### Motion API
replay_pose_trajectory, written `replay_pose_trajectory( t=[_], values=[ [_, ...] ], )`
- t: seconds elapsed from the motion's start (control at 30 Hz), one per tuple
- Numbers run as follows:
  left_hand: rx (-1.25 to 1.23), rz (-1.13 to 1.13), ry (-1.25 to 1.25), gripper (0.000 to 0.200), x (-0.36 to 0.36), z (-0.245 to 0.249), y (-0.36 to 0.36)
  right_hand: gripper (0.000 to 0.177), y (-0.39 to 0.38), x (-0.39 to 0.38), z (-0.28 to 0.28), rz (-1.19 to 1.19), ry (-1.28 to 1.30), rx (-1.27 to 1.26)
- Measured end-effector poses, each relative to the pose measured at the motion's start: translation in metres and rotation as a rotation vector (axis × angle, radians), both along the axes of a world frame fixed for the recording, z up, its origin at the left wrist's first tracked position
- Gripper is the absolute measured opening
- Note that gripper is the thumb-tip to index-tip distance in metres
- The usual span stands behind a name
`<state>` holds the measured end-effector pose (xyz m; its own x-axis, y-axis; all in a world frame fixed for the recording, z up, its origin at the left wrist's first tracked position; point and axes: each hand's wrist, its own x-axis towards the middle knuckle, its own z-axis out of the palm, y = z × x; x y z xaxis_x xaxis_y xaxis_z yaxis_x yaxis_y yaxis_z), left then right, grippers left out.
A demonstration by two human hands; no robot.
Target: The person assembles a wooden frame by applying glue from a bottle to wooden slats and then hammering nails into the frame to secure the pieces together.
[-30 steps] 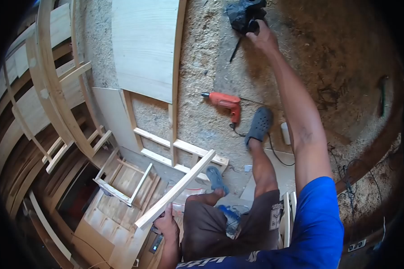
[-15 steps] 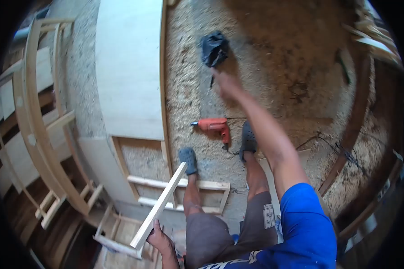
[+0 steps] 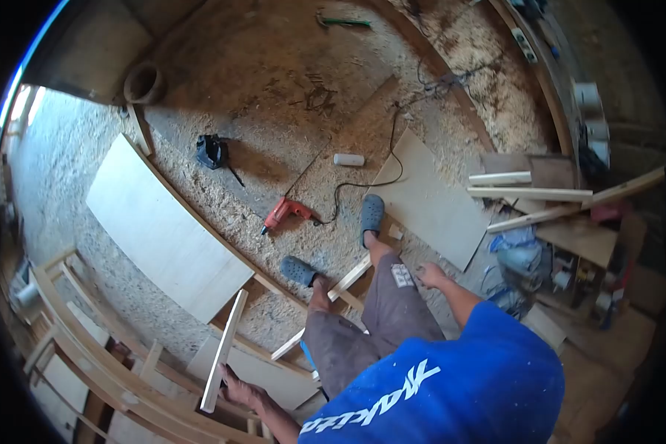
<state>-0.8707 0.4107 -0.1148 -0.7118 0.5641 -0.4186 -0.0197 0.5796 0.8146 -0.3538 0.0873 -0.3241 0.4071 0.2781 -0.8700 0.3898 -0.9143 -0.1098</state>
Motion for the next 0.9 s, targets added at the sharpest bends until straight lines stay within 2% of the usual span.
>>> replay_pose_trajectory(
  t=[0.03, 0.07, 0.1, 0.13, 0.17, 0.2, 0.23, 0.3, 0.33, 0.37, 0.4, 0.43, 0.5, 0.53, 0.6, 0.67, 0.73, 0.8, 0.83, 0.9],
  values=[
    [0.0, -0.014, 0.03, 0.023, 0.007, 0.003, 0.007, 0.034, -0.013, -0.005, 0.031, -0.016, 0.035, -0.071],
    [0.049, -0.027, -0.066, 0.022, 0.011, 0.005, 0.011, 0.033, -0.025, -0.006, 0.061, -0.022, 0.073, -0.136],
    [0.086, -0.083, -0.028, 0.023, 0.022, 0.005, 0.015, 0.032, -0.044, -0.01, 0.075, -0.157, 0.087, -0.148],
    [0.124, -0.137, 0.01, 0.026, 0.033, 0.005, 0.018, 0.031, -0.072, -0.015, 0.083, -0.289, 0.105, -0.16],
    [0.147, -0.232, 0.185, 0.029, 0.054, 0.009, 0.021, 0.031, -0.112, -0.027, 0.08, -0.306, 0.082, -0.13],
    [0.174, -0.232, 0.124, 0.025, 0.093, 0.03, 0.028, 0.031, -0.138, -0.025, 0.072, -0.32, 0.05, -0.101],
    [0.251, -0.302, 0.049, 0.017, 0.106, 0.025, 0.025, 0.031, -0.139, -0.021, 0.083, -0.326, 0.065, -0.087],
    [0.285, -0.532, 0.207, 0.021, 0.149, 0.039, 0.023, 0.03, -0.133, -0.015, 0.124, -0.638, 0.228, -0.141],
    [0.35, -0.643, 0.269, 0.022, 0.18, 0.043, 0.02, 0.03, -0.122, 0.009, 0.13, -0.627, 0.237, -0.123],
    [0.39, -0.765, 0.349, 0.024, 0.204, 0.058, 0.014, 0.029, -0.119, 0.022, 0.143, -0.506, 0.233, -0.068],
    [0.257, -0.669, 0.28, 0.022, 0.241, 0.08, 0.013, 0.029, -0.125, 0.032, 0.153, -0.386, 0.225, -0.012],
    [0.275, -0.667, 0.246, 0.022, 0.273, 0.093, 0.007, 0.029, -0.14, 0.05, 0.139, -0.373, 0.232, 0.001],
    [0.279, -0.634, 0.115, 0.02, 0.323, 0.106, 0.002, 0.03, -0.183, 0.073, 0.076, -0.576, 0.2, 0.15],
    [0.303, -0.668, 0.023, 0.022, 0.341, 0.099, 0.003, 0.034, -0.137, 0.105, 0.128, -0.758, 0.23, 0.068],
    [0.288, -0.764, -0.131, 0.025, 0.377, 0.102, -0.007, 0.036, -0.133, 0.158, 0.107, -0.438, 0.059, 0.166],
    [0.237, -0.975, -0.253, 0.028, 0.406, 0.106, -0.01, 0.029, -0.092, 0.204, 0.133, -0.217, -0.2, 0.48],
    [0.161, -1.192, -0.378, 0.031, 0.448, 0.13, -0.007, 0.031, -0.036, 0.245, 0.173, -0.361, -0.155, 0.748],
    [0.036, -1.393, -0.461, 0.029, 0.484, 0.148, -0.001, 0.03, 0.016, 0.274, 0.22, -0.278, -0.014, 0.943],
    [0.029, -1.394, -0.451, 0.029, 0.498, 0.15, 0.002, 0.03, 0.04, 0.284, 0.241, -0.237, 0.122, 0.987],
    [0.057, -1.748, -0.543, 0.032, 0.522, 0.154, 0.009, 0.032, 0.079, 0.291, 0.265, -0.193, 0.417, 1.015]
  ],
)
